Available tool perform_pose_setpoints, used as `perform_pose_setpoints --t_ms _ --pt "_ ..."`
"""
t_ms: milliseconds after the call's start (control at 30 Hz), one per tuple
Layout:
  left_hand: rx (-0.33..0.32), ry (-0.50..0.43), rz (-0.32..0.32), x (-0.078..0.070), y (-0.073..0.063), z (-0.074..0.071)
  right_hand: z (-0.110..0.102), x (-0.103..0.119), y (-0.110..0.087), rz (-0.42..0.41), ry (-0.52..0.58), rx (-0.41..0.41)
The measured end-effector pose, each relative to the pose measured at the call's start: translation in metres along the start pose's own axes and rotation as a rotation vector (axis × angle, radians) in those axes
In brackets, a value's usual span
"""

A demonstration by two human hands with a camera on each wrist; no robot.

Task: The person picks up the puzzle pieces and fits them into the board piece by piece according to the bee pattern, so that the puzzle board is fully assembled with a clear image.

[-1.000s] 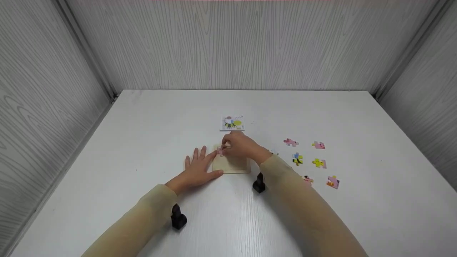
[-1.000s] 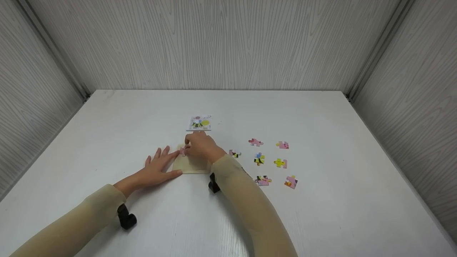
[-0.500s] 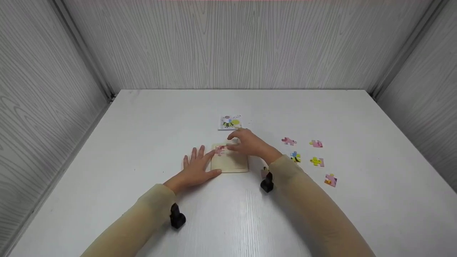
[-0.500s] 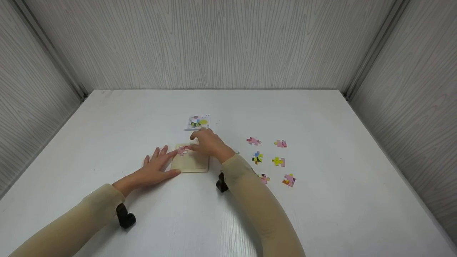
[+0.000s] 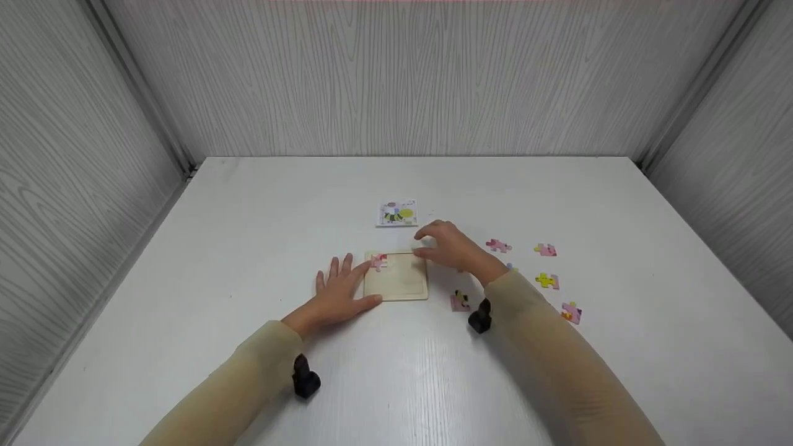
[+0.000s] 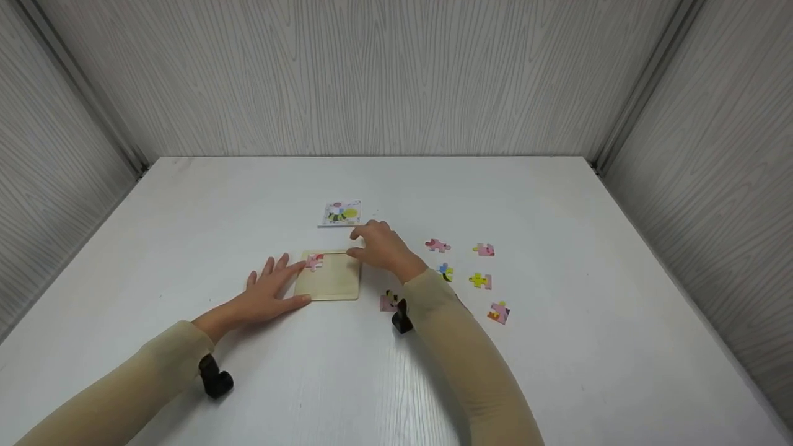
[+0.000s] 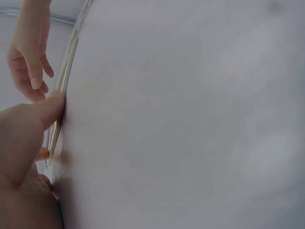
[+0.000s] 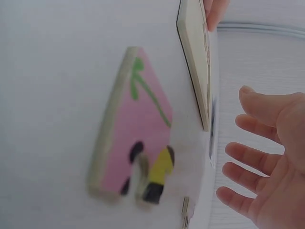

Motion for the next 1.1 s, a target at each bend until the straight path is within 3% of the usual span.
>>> perform_pose_setpoints --t_ms 233,767,1100 --pt "-0.002 -0.005 0.001 0.001 -0.002 -0.001 -0.007 -0.005 -0.008 -0.031 -0.005 -0.031" --pt "0.015 -0.017 0.01 0.001 -0.005 0.0 -0.027 -0.031 -0.039 0.003 -0.013 -0.077" --pt "0.006 -0.011 0.039 -0.002 -0.001 -0.002 -0.044 -0.062 -0.068 -0.008 0.033 -0.134"
Point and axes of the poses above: each hand's wrist, its own y-axis towards the middle knuckle, its own z-axis out of the palm, x = y × z, the point moved 1 cm from there along y, towards the middle knuckle, and after that the axes turned 7 degrees about x, right-handed, at the moved point
